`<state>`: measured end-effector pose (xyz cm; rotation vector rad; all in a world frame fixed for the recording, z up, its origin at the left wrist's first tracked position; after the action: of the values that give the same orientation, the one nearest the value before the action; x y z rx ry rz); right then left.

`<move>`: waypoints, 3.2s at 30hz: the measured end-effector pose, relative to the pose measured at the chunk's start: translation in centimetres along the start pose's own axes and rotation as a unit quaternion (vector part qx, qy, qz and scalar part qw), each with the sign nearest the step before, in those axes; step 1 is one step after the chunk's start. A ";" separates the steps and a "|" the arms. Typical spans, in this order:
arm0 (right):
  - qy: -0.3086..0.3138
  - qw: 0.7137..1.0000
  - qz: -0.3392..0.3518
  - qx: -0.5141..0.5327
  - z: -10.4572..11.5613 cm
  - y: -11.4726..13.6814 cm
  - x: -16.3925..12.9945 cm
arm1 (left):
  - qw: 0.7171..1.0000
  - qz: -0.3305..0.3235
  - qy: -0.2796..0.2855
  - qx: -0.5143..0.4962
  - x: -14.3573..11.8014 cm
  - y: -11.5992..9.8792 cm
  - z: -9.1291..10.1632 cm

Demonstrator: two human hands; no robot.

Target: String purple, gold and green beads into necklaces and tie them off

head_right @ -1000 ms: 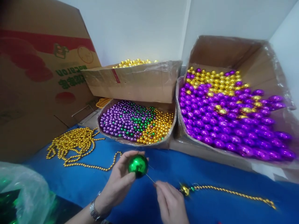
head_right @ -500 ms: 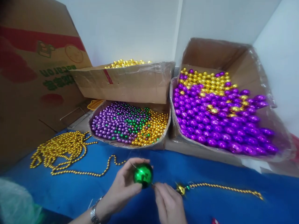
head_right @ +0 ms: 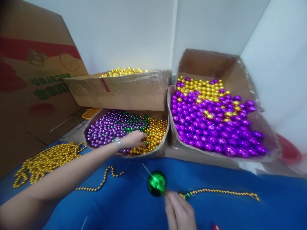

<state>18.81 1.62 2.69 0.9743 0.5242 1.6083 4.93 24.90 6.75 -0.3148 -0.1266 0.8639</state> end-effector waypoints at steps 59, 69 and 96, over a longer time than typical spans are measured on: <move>-0.077 0.996 -0.046 0.028 3.9 -0.3 3.9 | 0.908 -0.184 -0.086 -0.365 -3.9 -16.9 4.8; -0.045 0.992 -0.077 0.091 3.2 -0.6 3.2 | 0.960 -0.241 0.063 0.129 10.9 -21.0 1.3; -0.087 0.992 0.060 -0.074 4.1 1.6 1.8 | 0.584 0.046 -0.098 -0.805 -5.6 -6.9 -0.5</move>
<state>21.21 2.27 6.77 1.0379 0.2264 1.6241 6.46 16.27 8.59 -1.9723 -1.1549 0.6404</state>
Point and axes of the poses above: each hand's wrist, its own x-axis towards the middle knuckle, its own z-axis out of the back of the hand, y = z × x, the point moved 10 cm from there along x, towards the middle knuckle, and after that the axes turned 6 degrees about -z, right-handed, at the moved point
